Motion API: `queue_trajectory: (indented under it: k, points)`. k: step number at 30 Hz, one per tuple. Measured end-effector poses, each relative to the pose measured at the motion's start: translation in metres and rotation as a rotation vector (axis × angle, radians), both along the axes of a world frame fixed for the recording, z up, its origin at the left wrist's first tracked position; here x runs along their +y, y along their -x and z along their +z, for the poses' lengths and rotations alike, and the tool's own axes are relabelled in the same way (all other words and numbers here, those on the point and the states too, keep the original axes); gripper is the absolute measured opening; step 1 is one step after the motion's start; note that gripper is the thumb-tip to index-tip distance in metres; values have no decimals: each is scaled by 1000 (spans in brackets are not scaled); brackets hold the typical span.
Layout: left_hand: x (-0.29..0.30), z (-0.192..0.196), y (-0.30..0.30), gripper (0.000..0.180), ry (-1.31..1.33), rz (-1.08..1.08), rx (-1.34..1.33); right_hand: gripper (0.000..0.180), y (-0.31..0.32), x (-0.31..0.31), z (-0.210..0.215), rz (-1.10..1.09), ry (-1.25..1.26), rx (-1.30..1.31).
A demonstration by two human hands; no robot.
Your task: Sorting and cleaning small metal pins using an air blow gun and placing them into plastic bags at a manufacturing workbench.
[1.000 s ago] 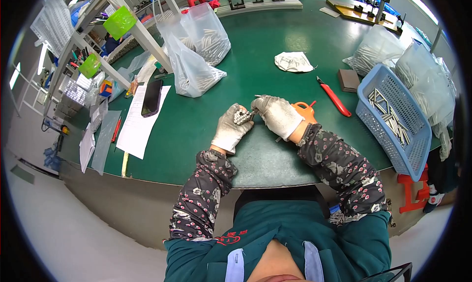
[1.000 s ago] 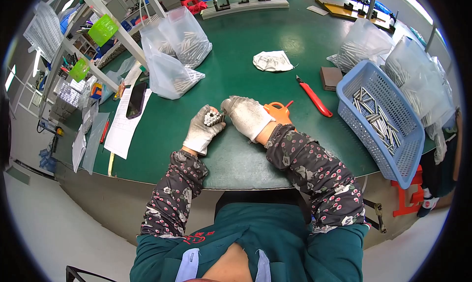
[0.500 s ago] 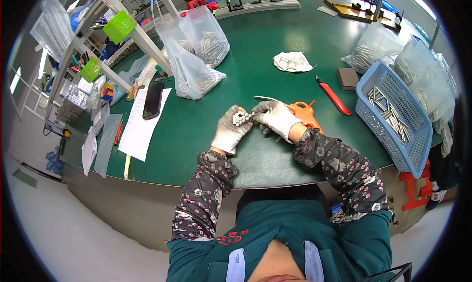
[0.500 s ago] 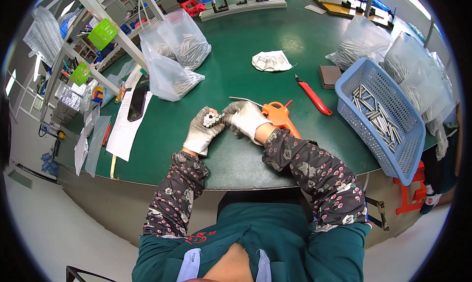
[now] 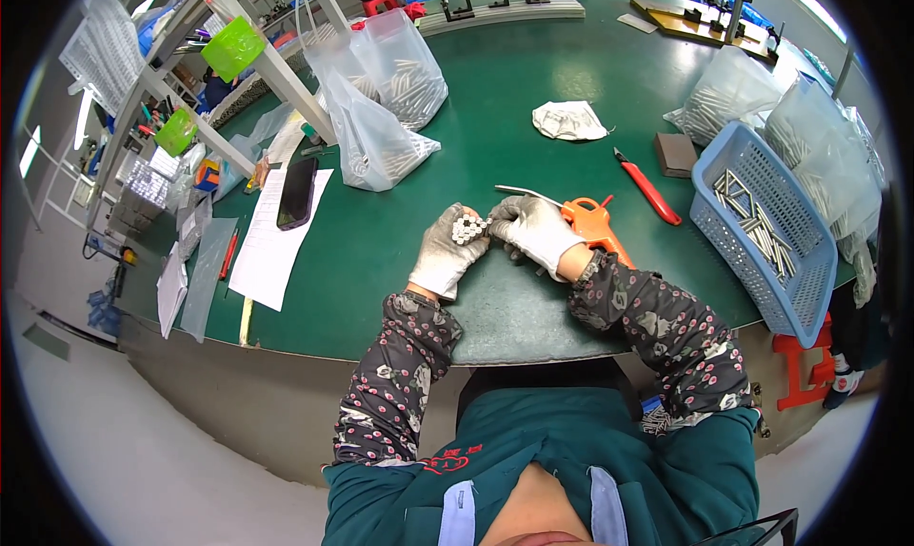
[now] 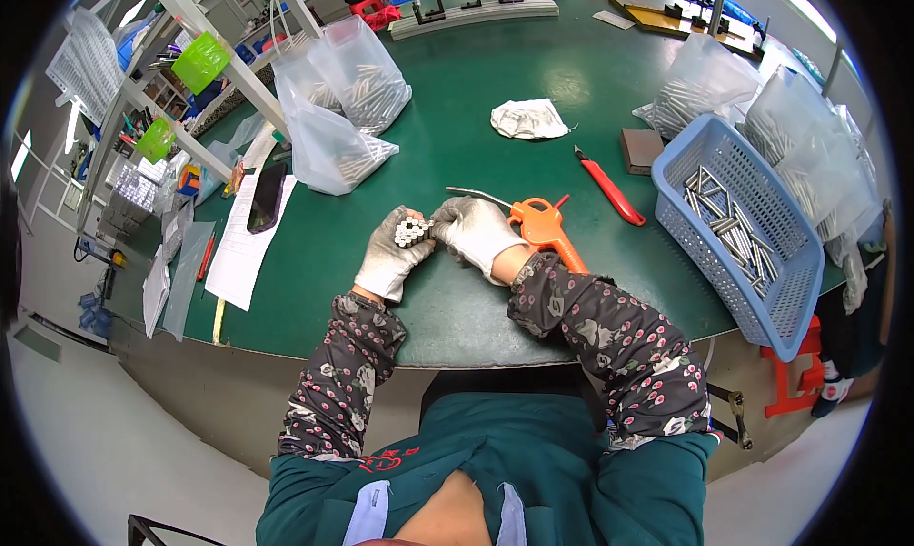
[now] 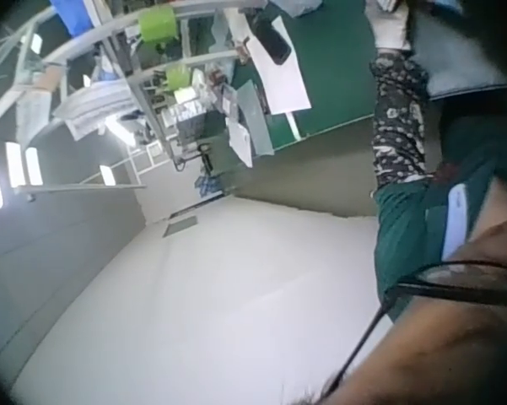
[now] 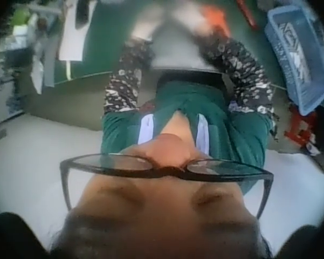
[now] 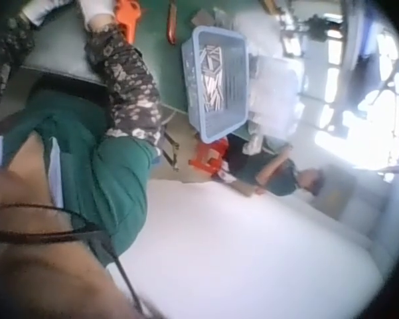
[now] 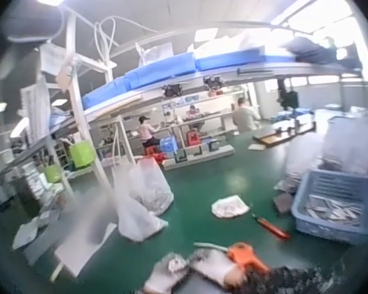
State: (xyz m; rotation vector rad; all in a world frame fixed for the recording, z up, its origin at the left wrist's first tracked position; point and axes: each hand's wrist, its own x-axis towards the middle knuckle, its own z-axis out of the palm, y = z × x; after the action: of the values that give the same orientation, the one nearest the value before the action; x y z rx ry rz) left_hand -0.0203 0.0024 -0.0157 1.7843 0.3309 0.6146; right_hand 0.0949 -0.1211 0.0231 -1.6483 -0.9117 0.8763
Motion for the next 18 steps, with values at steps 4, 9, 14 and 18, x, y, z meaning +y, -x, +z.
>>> queue_trajectory:
  k: [4, 9, 14, 18]
  points:
    - [1, -1, 0, 28, -33, -3, 10, 19, 4, -2, 1, -24, -15, -28]
    - [-5, 8, 2, 30, 127, -76, -22, 18, 2, 3, -13, -12, -108, -197]
    - [-5, 9, 3, 32, 91, -88, -17, 14, 3, 4, -12, -18, -130, -313]
    - [-5, 9, 3, 33, 100, -90, -13, 14, 3, 6, -14, -29, -133, -332]
